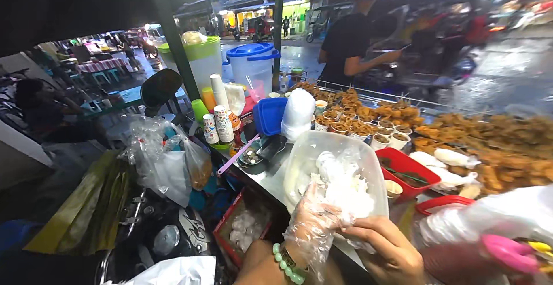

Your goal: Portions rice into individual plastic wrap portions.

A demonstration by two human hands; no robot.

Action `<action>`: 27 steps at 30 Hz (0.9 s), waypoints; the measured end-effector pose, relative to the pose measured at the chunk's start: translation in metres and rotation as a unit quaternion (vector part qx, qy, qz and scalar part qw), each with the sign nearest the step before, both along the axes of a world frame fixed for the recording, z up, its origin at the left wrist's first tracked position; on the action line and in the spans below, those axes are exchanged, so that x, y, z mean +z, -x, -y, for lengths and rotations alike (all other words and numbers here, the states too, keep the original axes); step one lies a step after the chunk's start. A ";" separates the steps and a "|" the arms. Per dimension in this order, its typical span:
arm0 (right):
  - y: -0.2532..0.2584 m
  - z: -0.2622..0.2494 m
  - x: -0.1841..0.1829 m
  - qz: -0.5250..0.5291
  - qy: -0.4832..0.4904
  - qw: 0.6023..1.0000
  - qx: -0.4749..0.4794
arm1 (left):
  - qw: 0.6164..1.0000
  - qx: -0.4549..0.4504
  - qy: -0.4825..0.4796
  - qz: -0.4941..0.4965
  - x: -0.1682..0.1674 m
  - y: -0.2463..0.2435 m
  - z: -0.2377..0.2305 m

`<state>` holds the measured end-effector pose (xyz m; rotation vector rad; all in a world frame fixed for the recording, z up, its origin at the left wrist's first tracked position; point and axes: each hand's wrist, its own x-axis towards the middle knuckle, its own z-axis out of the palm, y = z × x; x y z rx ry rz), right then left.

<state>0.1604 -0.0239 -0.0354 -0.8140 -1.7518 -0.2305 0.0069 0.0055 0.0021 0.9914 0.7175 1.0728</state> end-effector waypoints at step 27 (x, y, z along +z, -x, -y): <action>0.028 -0.050 0.016 -0.177 0.599 0.745 0.235 | 0.892 0.337 -0.195 -0.231 -0.042 0.143 -0.003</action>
